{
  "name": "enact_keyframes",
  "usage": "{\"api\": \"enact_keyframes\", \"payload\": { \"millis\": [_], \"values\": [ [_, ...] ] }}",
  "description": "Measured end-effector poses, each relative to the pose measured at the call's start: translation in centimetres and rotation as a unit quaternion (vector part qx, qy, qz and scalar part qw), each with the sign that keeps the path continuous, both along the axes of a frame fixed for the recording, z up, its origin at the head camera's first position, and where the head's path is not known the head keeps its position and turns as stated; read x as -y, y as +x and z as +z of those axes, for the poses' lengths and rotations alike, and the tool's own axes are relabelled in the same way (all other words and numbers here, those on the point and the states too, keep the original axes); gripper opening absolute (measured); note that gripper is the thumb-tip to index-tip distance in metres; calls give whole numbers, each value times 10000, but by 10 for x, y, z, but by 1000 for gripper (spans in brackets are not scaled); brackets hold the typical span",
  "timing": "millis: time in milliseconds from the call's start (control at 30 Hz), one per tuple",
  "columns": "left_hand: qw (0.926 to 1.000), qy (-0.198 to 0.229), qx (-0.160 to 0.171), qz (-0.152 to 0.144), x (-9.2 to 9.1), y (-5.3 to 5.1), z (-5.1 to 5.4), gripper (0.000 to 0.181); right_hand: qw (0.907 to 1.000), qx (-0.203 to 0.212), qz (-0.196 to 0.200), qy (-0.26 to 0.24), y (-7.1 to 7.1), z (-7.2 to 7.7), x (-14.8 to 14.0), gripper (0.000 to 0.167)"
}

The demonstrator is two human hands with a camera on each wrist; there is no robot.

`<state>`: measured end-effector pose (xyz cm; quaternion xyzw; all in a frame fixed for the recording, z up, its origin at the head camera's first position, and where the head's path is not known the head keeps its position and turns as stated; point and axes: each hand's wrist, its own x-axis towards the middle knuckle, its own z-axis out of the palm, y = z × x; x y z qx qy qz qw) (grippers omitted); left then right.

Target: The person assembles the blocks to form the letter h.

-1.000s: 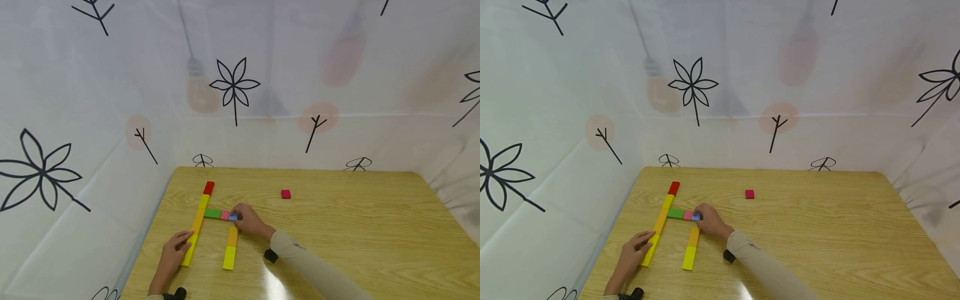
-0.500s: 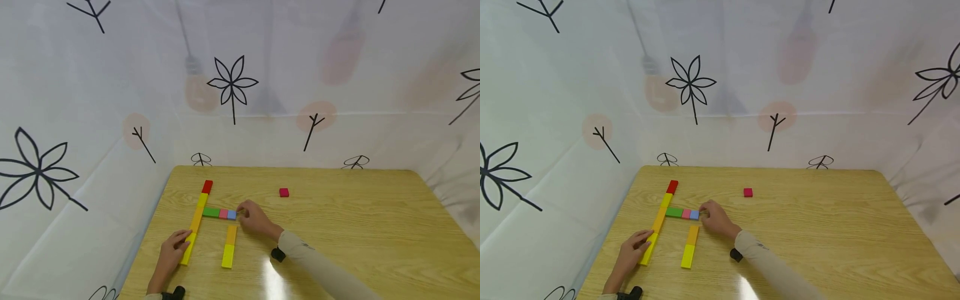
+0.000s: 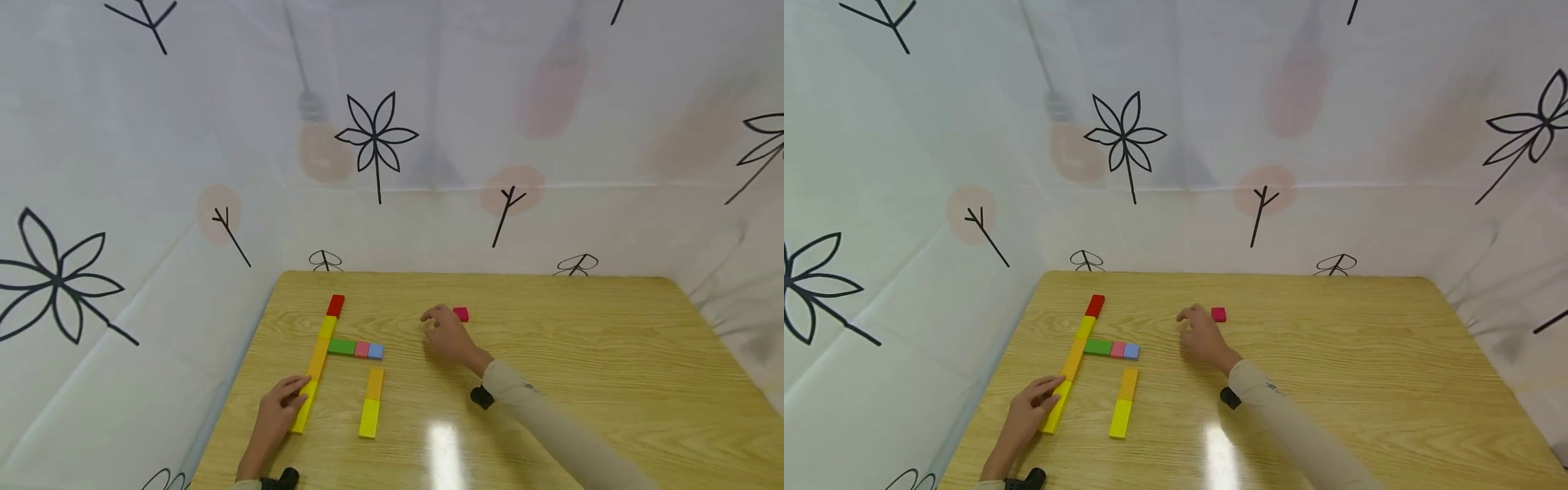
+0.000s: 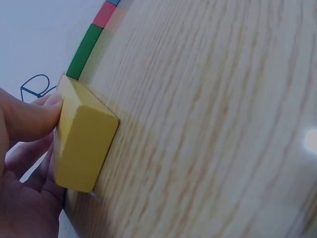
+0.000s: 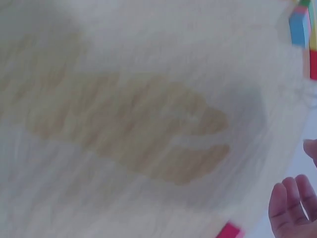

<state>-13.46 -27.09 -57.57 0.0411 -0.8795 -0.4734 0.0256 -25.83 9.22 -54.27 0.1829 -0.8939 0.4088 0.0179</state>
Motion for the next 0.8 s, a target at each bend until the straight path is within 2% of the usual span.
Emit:
{"api": "enact_keyframes", "payload": {
  "millis": [167,267,400,600,700,800],
  "values": [
    [10000,22,-46,-9,1,0,0,35,9992,-289,-240,167,-8,10,-22,24],
    [10000,0,-79,-3,1,0,-1,35,9988,-290,-332,211,-11,10,-35,25],
    [9999,-49,-89,22,2,0,-3,35,9986,-166,-373,342,-15,3,-49,28],
    [9999,-26,-124,32,2,0,-4,35,9946,-522,-403,803,-18,-12,-61,26],
    [9999,-80,-110,53,2,0,-4,35,9926,-626,-426,954,-19,-15,-64,24],
    [9999,-99,-64,99,1,-1,-3,35,9941,-504,-377,888,-21,-16,-66,24]
  ]
}}
